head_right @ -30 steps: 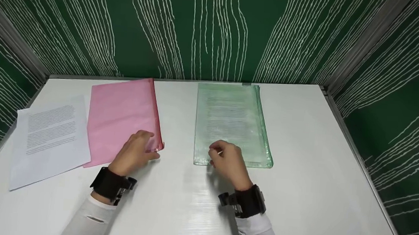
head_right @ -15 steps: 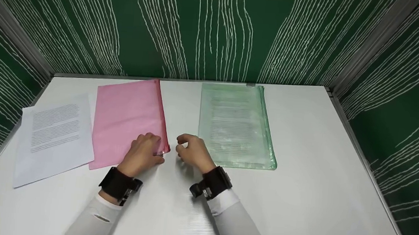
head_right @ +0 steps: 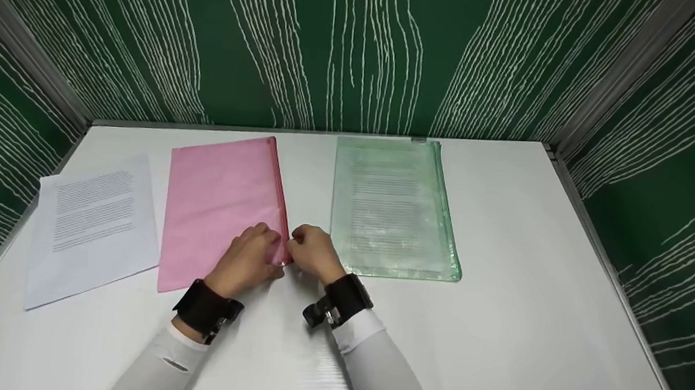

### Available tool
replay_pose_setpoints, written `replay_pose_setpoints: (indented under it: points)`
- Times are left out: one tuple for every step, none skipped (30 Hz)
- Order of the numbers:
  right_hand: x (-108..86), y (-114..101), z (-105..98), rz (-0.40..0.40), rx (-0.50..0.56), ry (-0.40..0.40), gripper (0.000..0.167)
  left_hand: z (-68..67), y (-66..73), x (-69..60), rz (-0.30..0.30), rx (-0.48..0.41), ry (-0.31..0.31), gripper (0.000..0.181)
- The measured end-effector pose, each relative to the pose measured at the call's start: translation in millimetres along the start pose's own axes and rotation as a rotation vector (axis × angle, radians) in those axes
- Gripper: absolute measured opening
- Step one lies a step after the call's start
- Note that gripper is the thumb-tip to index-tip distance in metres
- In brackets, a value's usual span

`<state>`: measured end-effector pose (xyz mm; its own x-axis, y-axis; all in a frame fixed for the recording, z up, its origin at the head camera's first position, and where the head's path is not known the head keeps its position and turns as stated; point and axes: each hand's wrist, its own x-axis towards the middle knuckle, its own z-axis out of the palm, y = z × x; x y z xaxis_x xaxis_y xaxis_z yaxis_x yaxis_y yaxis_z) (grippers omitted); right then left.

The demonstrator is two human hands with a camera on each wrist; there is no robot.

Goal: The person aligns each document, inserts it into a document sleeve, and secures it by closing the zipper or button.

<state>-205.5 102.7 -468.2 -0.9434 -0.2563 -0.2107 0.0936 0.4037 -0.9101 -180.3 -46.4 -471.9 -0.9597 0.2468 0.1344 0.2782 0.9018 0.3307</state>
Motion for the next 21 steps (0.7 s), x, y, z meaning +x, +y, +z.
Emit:
replay_pose_setpoints:
  points:
    - [1.0, 0, 1, 0.012, 0.019, -0.003, 0.032, -0.2, 0.2, -0.1, 0.007, 0.006, 0.008, 0.045]
    - [1.8, 0, 1, 0.019, 0.037, -0.006, 0.032, -0.4, 0.1, -0.3, 0.016, 0.012, 0.016, 0.045]
    - [2.5, 0, 1, 0.03, 0.06, -0.007, 0.031, -0.5, 0.1, -0.5, 0.024, 0.015, 0.026, 0.044]
    - [3.2, 1, 1, 0.041, 0.083, -0.004, 0.03, -0.7, 0.0, -0.7, 0.032, 0.018, 0.034, 0.043]
    - [3.6, 1, 1, 0.053, 0.104, -0.003, 0.03, -0.7, 0.0, -0.9, 0.041, 0.021, 0.043, 0.041]
    - [4.0, 1, 2, 0.064, 0.126, -0.004, 0.029, -0.8, 0.1, -1.2, 0.048, 0.024, 0.048, 0.04]
    - [4.2, 2, 2, 0.069, 0.14, -0.004, 0.029, -0.7, 0.1, -1.2, 0.05, 0.022, 0.049, 0.038]
    - [4.2, 2, 2, 0.071, 0.155, -0.003, 0.029, -0.7, 0.3, -1.2, 0.05, 0.021, 0.046, 0.034]
    - [4.1, 2, 2, 0.074, 0.181, -0.006, 0.029, -0.7, 0.5, -1.2, 0.049, 0.016, 0.038, 0.031]
    - [3.8, 2, 2, 0.07, 0.201, -0.011, 0.029, -0.8, 0.8, -1.1, 0.047, 0.007, 0.026, 0.029]
    - [3.3, 2, 3, 0.065, 0.221, -0.017, 0.029, -0.9, 1.1, -0.9, 0.042, -0.004, 0.012, 0.028]
    - [2.8, 2, 3, 0.06, 0.245, -0.023, 0.029, -1.2, 1.5, -0.7, 0.036, -0.015, -0.004, 0.028]
    - [2.1, 2, 3, 0.049, 0.271, -0.029, 0.029, -1.4, 1.7, -0.5, 0.032, -0.025, -0.017, 0.026]
    - [1.3, 2, 3, 0.037, 0.298, -0.035, 0.029, -1.6, 2.0, -0.3, 0.031, -0.033, -0.027, 0.026]
    - [0.3, 2, 2, 0.03, 0.326, -0.04, 0.029, -2.3, 2.2, -0.3, 0.033, -0.044, -0.033, 0.028]
    - [-2.6, -1, 2, 0.019, 0.344, -0.046, 0.029, -2.9, 2.3, -0.4, 0.038, -0.052, -0.029, 0.027]
    - [-3.6, -2, 1, 0.008, 0.367, -0.047, 0.029, -3.7, 2.5, -0.6, 0.046, -0.055, -0.019, 0.026]
    - [-4.6, -2, 0, -0.01, 0.39, -0.052, 0.029, -4.9, 2.7, -0.8, 0.056, -0.057, -0.004, 0.025]
    - [-5.9, -2, -1, -0.033, 0.411, -0.059, 0.029, -6.4, 3.1, -1.1, 0.069, -0.057, 0.015, 0.024]
    - [-7.3, -3, -2, -0.057, 0.425, -0.066, 0.029, -8.3, 3.8, -1.5, 0.08, -0.055, 0.032, 0.023]
    - [-9.1, -4, -3, -0.083, 0.437, -0.074, 0.03, -10.7, 4.6, -2.0, 0.09, -0.055, 0.048, 0.023]
